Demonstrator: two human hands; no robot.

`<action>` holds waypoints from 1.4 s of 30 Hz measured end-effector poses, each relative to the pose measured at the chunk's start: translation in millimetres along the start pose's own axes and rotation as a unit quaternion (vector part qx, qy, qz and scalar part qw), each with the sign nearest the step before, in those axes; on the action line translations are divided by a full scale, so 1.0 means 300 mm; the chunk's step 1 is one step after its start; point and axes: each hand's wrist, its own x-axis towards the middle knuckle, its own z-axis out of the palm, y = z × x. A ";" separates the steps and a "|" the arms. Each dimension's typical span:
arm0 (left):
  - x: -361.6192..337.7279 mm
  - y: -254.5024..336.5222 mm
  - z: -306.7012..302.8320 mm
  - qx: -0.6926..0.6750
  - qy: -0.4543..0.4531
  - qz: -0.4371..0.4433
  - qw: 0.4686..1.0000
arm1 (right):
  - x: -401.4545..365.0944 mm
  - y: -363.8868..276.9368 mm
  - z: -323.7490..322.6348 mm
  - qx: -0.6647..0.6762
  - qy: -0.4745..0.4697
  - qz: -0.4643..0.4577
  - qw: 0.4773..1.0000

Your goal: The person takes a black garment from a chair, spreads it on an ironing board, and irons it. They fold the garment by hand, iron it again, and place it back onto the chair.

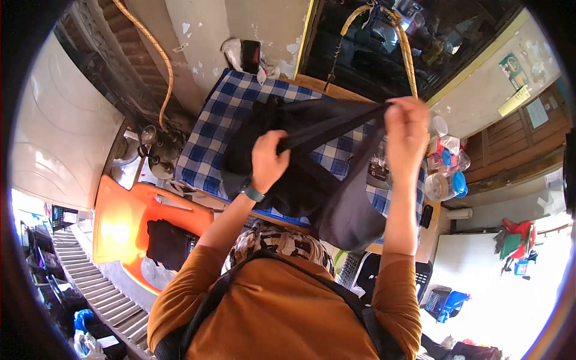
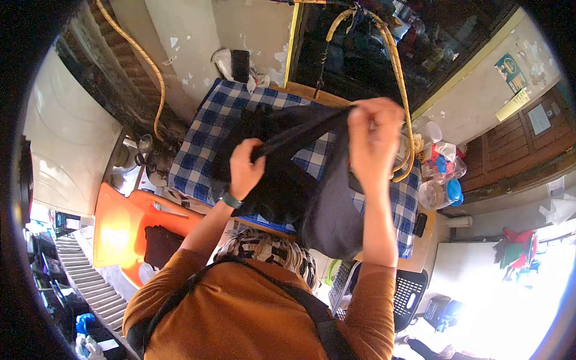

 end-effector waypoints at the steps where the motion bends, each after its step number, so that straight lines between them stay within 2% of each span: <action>1: 0.010 -0.008 -0.031 -0.028 0.045 -0.024 0.998 | 0.042 0.008 -0.044 -0.057 0.054 -0.036 0.996; 3: 0.039 -0.023 -0.117 -0.058 0.140 -0.085 0.985 | 0.137 -0.029 -0.145 -0.007 0.162 0.079 0.984; 4: 0.046 -0.063 -0.163 -0.038 0.164 -0.082 0.982 | 0.190 -0.020 -0.221 0.009 0.214 0.083 0.973; 5: 0.058 -0.115 -0.214 -0.019 0.188 -0.079 0.979 | 0.238 -0.037 -0.297 0.012 0.221 0.063 0.973; 7: 0.087 -0.231 -0.321 0.006 0.228 -0.062 0.972 | 0.352 0.040 -0.556 -0.091 0.193 0.012 0.977; 9: 0.141 -0.349 -0.445 -0.021 0.281 -0.097 0.955 | 0.445 0.033 -0.738 -0.143 0.282 0.067 0.946; 11: 0.207 -0.473 -0.614 0.018 0.315 -0.087 0.945 | 0.504 0.018 -0.856 -0.194 0.335 0.042 0.921; 13: 0.288 -0.521 -0.773 -0.033 0.314 -0.106 0.943 | 0.560 0.078 -0.961 -0.159 0.353 0.057 0.920; 15: 0.404 -0.714 -0.963 0.053 0.222 -0.060 0.972 | 0.630 0.176 -1.049 -0.121 0.371 0.070 0.918; 17: 0.525 -0.677 -1.067 0.247 0.124 -0.108 0.955 | 0.683 0.323 -1.067 -0.176 0.260 0.054 0.948; 18: 0.588 -0.428 -1.048 0.140 0.037 -0.383 0.912 | 0.681 0.360 -1.012 -0.166 0.237 0.087 0.953; 20: 0.754 -0.477 -1.089 -0.021 -0.057 -0.518 0.853 | 0.683 0.471 -0.913 -0.167 0.185 0.159 0.955; 21: 0.767 -0.377 -1.073 -0.129 -0.056 -0.420 0.896 | 0.697 0.532 -0.877 -0.176 0.160 0.195 0.951; 22: 0.837 -0.432 -1.078 -0.212 -0.005 -0.362 0.908 | 0.706 0.572 -0.836 -0.076 0.148 0.269 0.949; 23: 0.878 -0.276 -1.031 -0.245 0.040 -0.354 0.902 | 0.720 0.598 -0.807 0.025 0.133 0.337 0.932; 24: 0.939 -0.225 -1.022 -0.335 0.097 -0.346 0.871 | 0.739 0.610 -0.799 0.029 0.136 0.329 0.934; 25: 1.005 -0.211 -1.023 -0.349 0.148 -0.296 0.877 | 0.763 0.622 -0.800 0.063 0.178 0.250 0.950; 26: 1.070 -0.183 -1.037 -0.343 0.158 -0.241 0.894 | 0.792 0.625 -0.809 0.097 0.218 0.169 0.956; 27: 1.125 -0.153 -1.068 -0.398 0.169 -0.198 0.880 | 0.841 0.608 -0.850 0.175 0.263 0.135 0.939; 28: 1.170 -0.099 -1.108 -0.373 0.183 -0.172 0.893 | 0.878 0.534 -0.893 0.138 0.317 0.149 0.926; 29: 1.253 -0.210 -1.203 -0.294 0.141 0.037 0.945 | 0.926 0.579 -1.021 0.170 0.271 0.100 0.942; 30: 1.247 -0.109 -1.210 -0.339 0.178 0.113 0.917 | 0.929 0.493 -1.058 0.178 0.333 0.069 0.924; 31: 1.208 -0.021 -1.246 -0.164 0.174 0.158 0.958 | 0.867 0.388 -1.090 0.187 0.304 0.072 0.931; 32: 1.225 -0.031 -1.310 -0.161 0.202 0.166 0.952 | 0.847 0.320 -1.087 0.251 0.330 0.017 0.910; 33: 1.203 -0.004 -1.347 -0.104 0.227 0.200 0.947 | 0.822 0.354 -1.182 0.221 0.348 0.016 0.911; 34: 1.203 -0.053 -1.434 -0.091 0.237 0.197 0.947 | 0.780 0.328 -1.202 0.229 0.347 0.017 0.909; 35: 1.139 -0.018 -1.453 -0.043 0.233 0.164 0.958 | 0.735 0.351 -1.236 0.245 0.323 -0.002 0.914; 36: 1.109 -0.055 -1.507 0.029 0.218 0.148 0.964 | 0.656 0.283 -1.164 0.234 0.337 -0.006 0.912; 38: 0.998 -0.119 -1.593 0.223 0.127 0.018 0.966 | 0.477 0.256 -1.141 0.200 0.275 0.010 0.940; 40: 0.810 -0.107 -1.517 0.188 0.093 -0.083 0.974 | 0.329 0.193 -1.005 0.117 0.338 0.036 0.933; 42: 0.625 -0.160 -1.446 0.103 0.060 -0.082 0.990 | 0.145 0.292 -1.050 0.105 0.261 0.068 0.957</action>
